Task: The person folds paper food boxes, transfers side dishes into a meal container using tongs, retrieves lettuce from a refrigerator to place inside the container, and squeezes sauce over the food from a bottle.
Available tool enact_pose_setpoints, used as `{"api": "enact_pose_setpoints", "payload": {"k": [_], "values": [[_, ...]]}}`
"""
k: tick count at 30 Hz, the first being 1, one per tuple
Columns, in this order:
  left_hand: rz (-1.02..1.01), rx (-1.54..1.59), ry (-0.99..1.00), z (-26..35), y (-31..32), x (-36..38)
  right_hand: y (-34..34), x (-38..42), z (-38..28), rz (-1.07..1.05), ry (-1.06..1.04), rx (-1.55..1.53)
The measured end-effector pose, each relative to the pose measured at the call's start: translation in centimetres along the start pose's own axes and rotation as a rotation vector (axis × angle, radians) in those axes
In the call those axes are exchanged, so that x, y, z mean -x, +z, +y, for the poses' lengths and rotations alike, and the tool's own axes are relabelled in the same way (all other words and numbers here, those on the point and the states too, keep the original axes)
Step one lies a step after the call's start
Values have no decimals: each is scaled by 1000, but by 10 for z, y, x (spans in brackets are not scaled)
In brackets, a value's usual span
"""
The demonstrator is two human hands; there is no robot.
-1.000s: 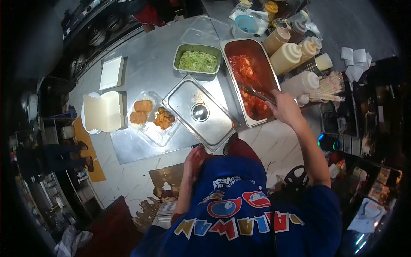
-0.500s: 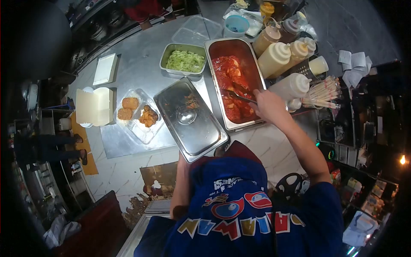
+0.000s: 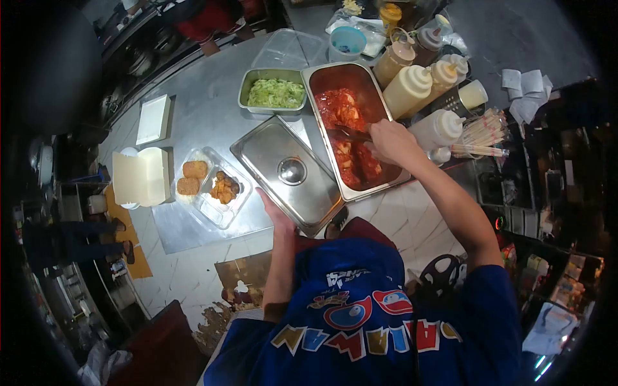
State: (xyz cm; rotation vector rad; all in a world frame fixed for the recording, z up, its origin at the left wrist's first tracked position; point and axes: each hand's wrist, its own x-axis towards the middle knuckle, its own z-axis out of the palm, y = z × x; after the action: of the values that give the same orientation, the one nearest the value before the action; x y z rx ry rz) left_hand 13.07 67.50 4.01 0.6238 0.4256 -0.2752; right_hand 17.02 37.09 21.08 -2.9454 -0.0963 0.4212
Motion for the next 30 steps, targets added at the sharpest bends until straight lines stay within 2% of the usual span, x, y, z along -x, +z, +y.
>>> {"api": "enact_pose_setpoints", "payload": {"k": [1,2,7,10,15,16,19,23,25,28,30], "values": [[111,75,-49,7,21,7,3,3,3,9,5,-19],[11,47,-26,7,16,3,5,4,4,12,40,-56],[11,-116,3,16,3,-4,5,24,7,41,198,-307],[-22,-181,25,39,28,17,-4,46,7,16,255,-449],[-55,-185,99,66,40,35,4,80,23,198,227,-718],[-130,-269,117,73,34,35,2,86,22,221,243,-756],[-15,-246,141,95,70,51,2,94,19,323,229,-787],[-153,-130,226,105,79,52,8,98,21,369,210,-760],[-136,-129,249,106,86,52,8,100,18,380,207,-761],[-137,-111,238,108,91,49,5,100,19,263,249,-693],[-161,-104,277,116,91,48,3,104,21,252,255,-885]]}}
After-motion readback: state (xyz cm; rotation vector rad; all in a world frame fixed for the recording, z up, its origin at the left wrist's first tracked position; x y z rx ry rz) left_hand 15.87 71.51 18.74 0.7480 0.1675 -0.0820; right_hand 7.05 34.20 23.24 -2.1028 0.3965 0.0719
